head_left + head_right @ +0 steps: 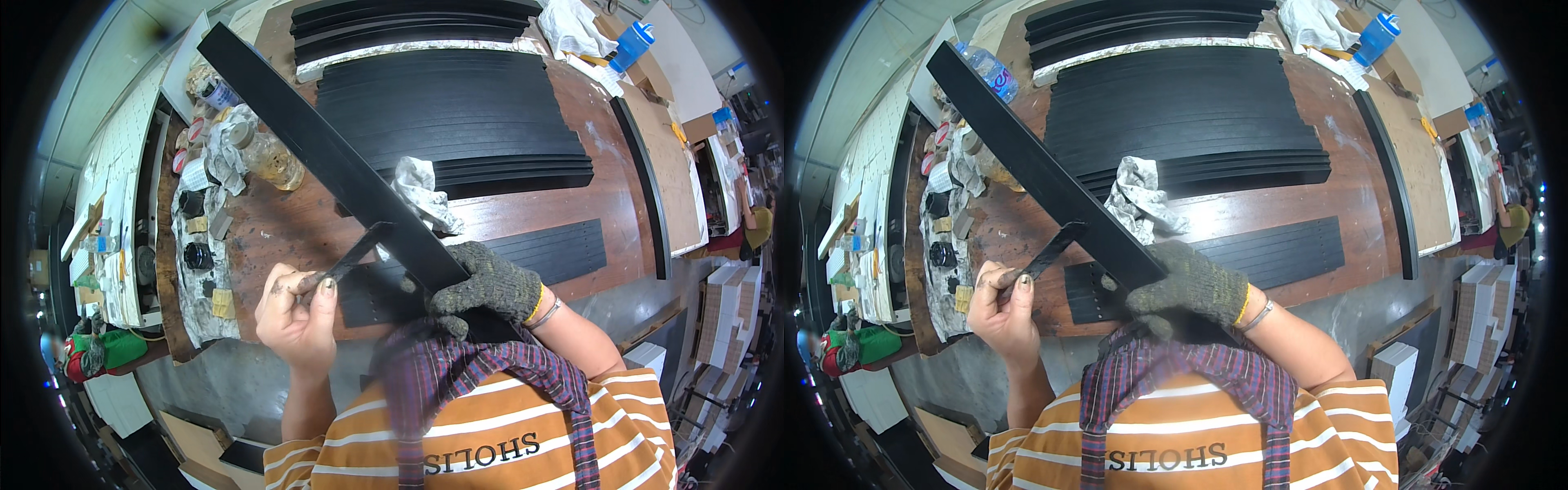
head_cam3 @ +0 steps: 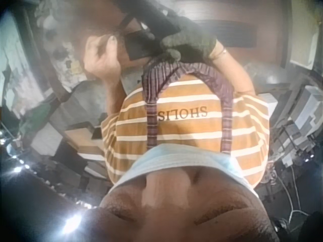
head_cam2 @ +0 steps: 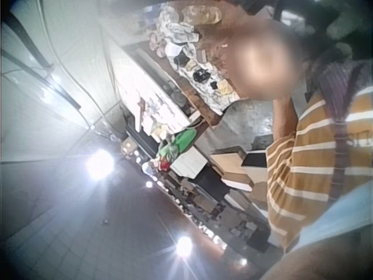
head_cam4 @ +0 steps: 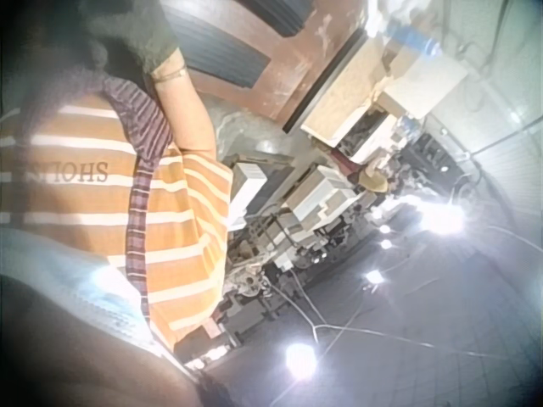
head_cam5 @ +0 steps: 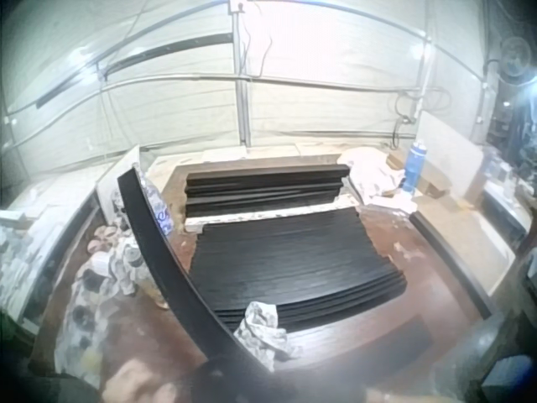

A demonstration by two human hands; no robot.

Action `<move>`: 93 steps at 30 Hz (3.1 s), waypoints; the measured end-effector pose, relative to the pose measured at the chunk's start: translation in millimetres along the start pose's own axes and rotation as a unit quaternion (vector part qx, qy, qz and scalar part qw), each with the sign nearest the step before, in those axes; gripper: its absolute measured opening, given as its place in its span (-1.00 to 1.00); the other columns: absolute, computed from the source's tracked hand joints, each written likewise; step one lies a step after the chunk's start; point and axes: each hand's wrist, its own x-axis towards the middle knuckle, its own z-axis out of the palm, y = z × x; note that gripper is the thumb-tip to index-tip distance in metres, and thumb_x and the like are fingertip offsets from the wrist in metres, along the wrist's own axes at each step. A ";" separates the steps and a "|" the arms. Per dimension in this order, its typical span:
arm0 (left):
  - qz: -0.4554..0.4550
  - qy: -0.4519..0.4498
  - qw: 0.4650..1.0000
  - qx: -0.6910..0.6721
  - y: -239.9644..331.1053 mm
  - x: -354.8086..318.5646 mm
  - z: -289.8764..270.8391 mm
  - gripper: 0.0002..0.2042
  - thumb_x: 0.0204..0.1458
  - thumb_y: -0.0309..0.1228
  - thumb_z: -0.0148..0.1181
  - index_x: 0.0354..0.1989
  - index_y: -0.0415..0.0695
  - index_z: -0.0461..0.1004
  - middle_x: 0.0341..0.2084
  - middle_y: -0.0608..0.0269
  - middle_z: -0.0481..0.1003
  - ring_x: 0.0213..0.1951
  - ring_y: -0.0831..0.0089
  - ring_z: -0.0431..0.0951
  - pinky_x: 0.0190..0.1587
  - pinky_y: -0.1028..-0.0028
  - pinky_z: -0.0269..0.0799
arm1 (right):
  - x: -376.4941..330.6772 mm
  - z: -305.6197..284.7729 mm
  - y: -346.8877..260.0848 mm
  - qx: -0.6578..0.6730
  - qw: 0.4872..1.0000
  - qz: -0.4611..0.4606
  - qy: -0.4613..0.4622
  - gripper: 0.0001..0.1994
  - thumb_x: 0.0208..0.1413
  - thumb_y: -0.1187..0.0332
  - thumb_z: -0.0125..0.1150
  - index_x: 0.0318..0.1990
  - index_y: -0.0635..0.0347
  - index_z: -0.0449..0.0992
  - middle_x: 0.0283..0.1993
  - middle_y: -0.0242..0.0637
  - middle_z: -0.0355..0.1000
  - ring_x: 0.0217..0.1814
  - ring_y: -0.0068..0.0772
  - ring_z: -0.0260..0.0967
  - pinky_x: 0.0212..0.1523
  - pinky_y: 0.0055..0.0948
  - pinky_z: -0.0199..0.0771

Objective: The person wipes black plastic panels with a white cloth and a yellow sponge, handling them one at a time on a wooden workbench. The person occasionally flips the panels and uses a small metal tool to scrape edges before stacking the cleaned panels.

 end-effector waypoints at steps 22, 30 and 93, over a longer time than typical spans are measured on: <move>0.007 0.023 0.999 -0.040 -6.3 -1.0 0.9 -0.92 0.03 -0.74 0.26 -0.32 -0.38 0.51 -0.44 0.22 0.41 -0.44 0.59 0.33 -0.43 0.63 0.19 | -0.7 -3.3 -2.5 -0.037 0.998 0.042 0.008 -0.49 0.02 0.19 0.47 0.08 0.31 0.55 -0.19 -0.24 0.55 -0.19 -0.46 0.47 -0.11 -0.44 0.47; -0.029 0.146 0.985 -0.082 -19.5 17.7 -13.3 -0.96 0.14 -0.70 0.17 -0.29 -0.33 0.45 -0.37 0.35 0.37 -0.39 0.71 0.28 -0.32 0.68 0.20 | -0.5 2.1 2.0 -0.001 1.000 0.013 0.014 -0.55 0.06 0.36 0.44 0.04 0.44 0.49 -0.43 -0.22 0.48 -0.56 -0.47 0.41 -0.49 -0.47 0.46; -0.300 0.424 0.837 0.174 -330.0 -0.1 -288.6 -0.84 0.24 -0.43 0.17 -0.19 -0.27 0.61 -0.42 0.14 0.59 -0.32 0.34 0.56 -0.27 0.34 0.44 | 0.2 -3.5 -3.0 -0.024 0.985 0.150 0.083 -0.51 0.03 0.31 0.48 0.01 0.50 0.48 -0.49 -0.20 0.49 -0.57 -0.39 0.45 -0.50 -0.45 0.43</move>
